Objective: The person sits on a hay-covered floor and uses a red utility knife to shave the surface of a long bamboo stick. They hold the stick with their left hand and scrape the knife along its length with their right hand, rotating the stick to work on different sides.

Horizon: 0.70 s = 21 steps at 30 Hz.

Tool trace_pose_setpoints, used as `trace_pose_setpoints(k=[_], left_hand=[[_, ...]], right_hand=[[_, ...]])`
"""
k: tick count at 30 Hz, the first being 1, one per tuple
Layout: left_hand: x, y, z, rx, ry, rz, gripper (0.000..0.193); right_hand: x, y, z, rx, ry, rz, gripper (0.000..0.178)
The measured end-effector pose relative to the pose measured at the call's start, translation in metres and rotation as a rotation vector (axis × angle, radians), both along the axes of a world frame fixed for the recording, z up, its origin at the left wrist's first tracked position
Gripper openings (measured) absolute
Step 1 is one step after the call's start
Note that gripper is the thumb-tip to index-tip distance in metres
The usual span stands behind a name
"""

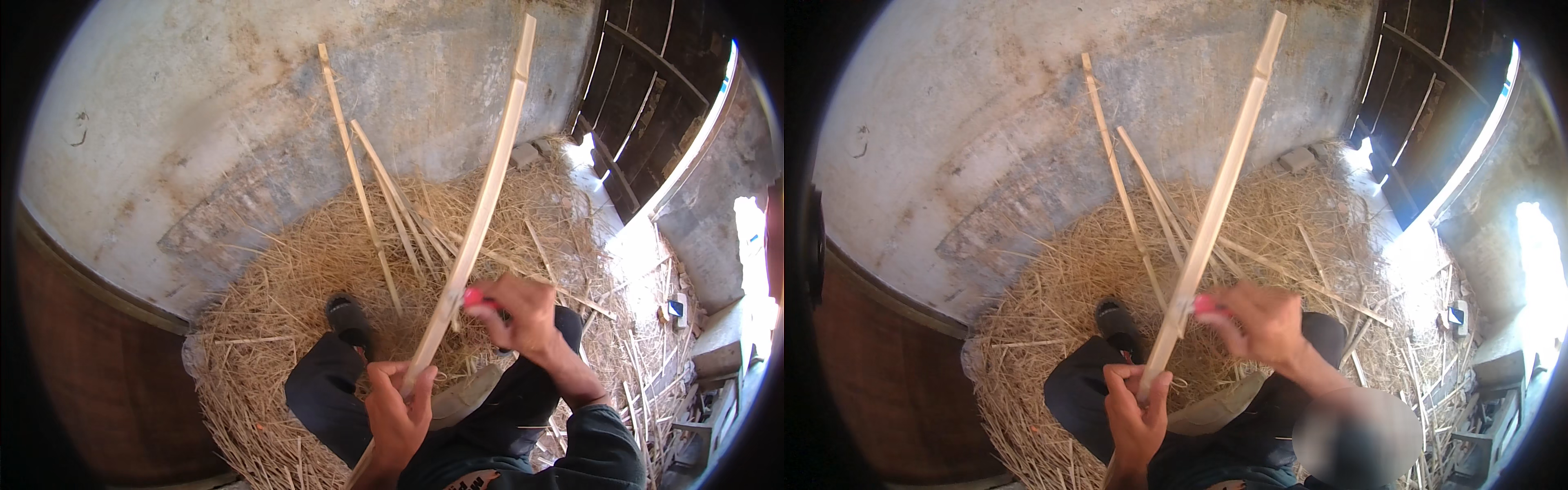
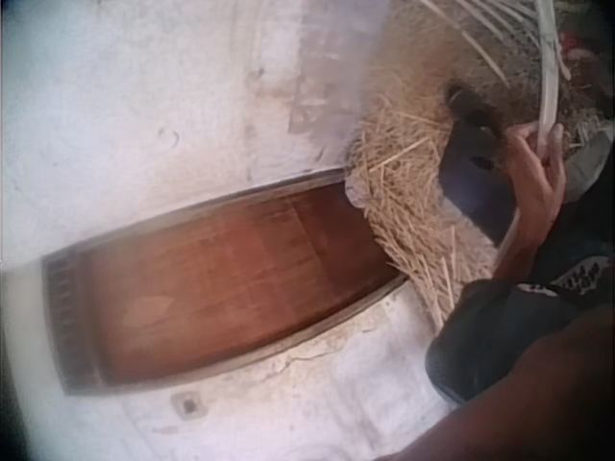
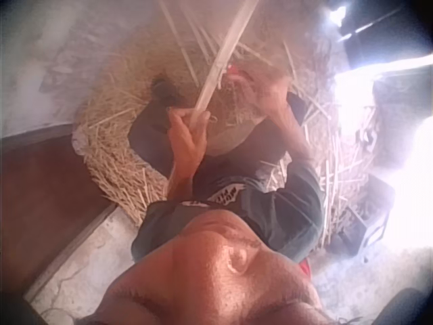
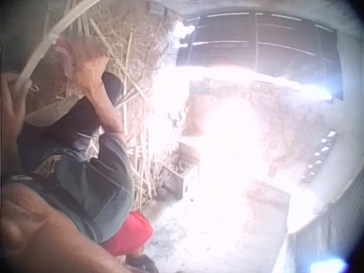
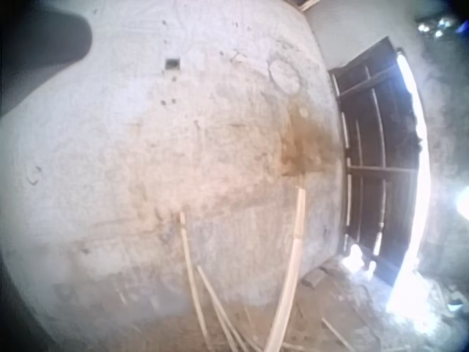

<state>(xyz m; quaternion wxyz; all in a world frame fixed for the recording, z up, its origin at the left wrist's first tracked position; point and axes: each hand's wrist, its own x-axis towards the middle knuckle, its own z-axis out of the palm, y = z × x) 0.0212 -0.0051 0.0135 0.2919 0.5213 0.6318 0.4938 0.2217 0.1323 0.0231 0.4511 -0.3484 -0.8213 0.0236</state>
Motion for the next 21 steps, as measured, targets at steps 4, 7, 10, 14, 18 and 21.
trace_pose_setpoints(k=[4, 7, 10, 14, 18, 21], left_hand=[[0.003, -0.019, -0.002, -0.065, -0.080, -0.015, 0.036], [0.002, -0.023, -0.005, -0.114, -0.079, -0.022, 0.036], [-0.004, -0.023, -0.010, -0.118, -0.044, -0.030, 0.037], [-0.015, -0.040, -0.019, -0.207, 0.012, -0.072, 0.038], [-0.024, -0.058, -0.013, -0.281, 0.038, -0.059, 0.031], [-0.030, -0.046, -0.029, -0.267, -0.032, -0.057, 0.039]], right_hand=[[0.014, 0.019, 0.018, -0.087, 0.109, -0.179, 0.020], [0.031, 0.040, 0.021, -0.138, 0.143, -0.230, 0.018], [0.031, 0.046, 0.018, -0.096, 0.141, -0.192, 0.018], [0.073, 0.097, 0.015, -0.150, 0.189, -0.466, 0.026], [0.111, 0.129, 0.010, -0.270, 0.203, -0.550, 0.032], [0.111, 0.117, 0.014, -0.454, -0.042, -0.485, 0.034]])
